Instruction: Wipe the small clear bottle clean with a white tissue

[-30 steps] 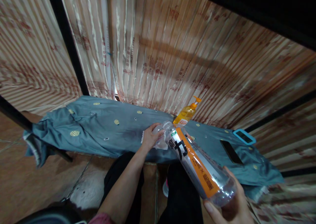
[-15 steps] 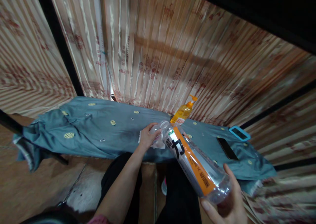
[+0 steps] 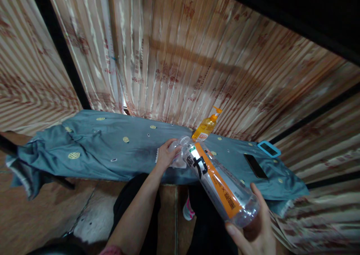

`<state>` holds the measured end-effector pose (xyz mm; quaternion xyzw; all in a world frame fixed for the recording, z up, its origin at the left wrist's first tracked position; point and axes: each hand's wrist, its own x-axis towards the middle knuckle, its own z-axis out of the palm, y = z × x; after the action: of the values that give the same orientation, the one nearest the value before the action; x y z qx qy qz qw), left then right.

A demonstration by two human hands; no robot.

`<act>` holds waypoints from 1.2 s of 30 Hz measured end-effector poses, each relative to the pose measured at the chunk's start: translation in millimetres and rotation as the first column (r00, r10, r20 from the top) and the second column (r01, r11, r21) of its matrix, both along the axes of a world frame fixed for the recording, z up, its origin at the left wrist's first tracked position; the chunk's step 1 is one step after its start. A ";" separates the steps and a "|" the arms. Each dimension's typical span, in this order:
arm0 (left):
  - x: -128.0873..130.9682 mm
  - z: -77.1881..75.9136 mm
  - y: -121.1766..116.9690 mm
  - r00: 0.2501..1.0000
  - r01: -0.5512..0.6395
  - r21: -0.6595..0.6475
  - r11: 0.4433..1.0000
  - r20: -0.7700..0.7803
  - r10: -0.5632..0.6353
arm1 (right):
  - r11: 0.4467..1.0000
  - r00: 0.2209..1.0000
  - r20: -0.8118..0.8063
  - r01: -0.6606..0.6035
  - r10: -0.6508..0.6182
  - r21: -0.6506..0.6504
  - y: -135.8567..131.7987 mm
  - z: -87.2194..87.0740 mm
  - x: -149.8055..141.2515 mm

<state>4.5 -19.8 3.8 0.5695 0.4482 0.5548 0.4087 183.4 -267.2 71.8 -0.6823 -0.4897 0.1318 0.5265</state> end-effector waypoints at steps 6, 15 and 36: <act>0.4 0.9 1.1 0.999 -0.023 -0.012 1.000 -0.034 0.022 | 0.996 0.981 -0.181 0.066 -0.075 -0.054 0.1 10.8 -20.0; 2.3 1.7 2.9 0.999 0.003 -0.012 1.000 -0.033 -0.004 | 0.997 0.980 -0.182 0.072 -0.075 -0.028 0.0 10.9 -19.8; 0.6 1.0 3.2 1.000 0.021 -0.003 1.000 -0.008 -0.021 | 0.998 0.988 -0.151 0.024 -0.032 -0.054 -1.7 10.0 -15.6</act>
<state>5.1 -16.6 4.7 0.5758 0.4448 0.5475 0.4134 167.8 -268.9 81.8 -0.6905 -0.4350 0.1884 0.5463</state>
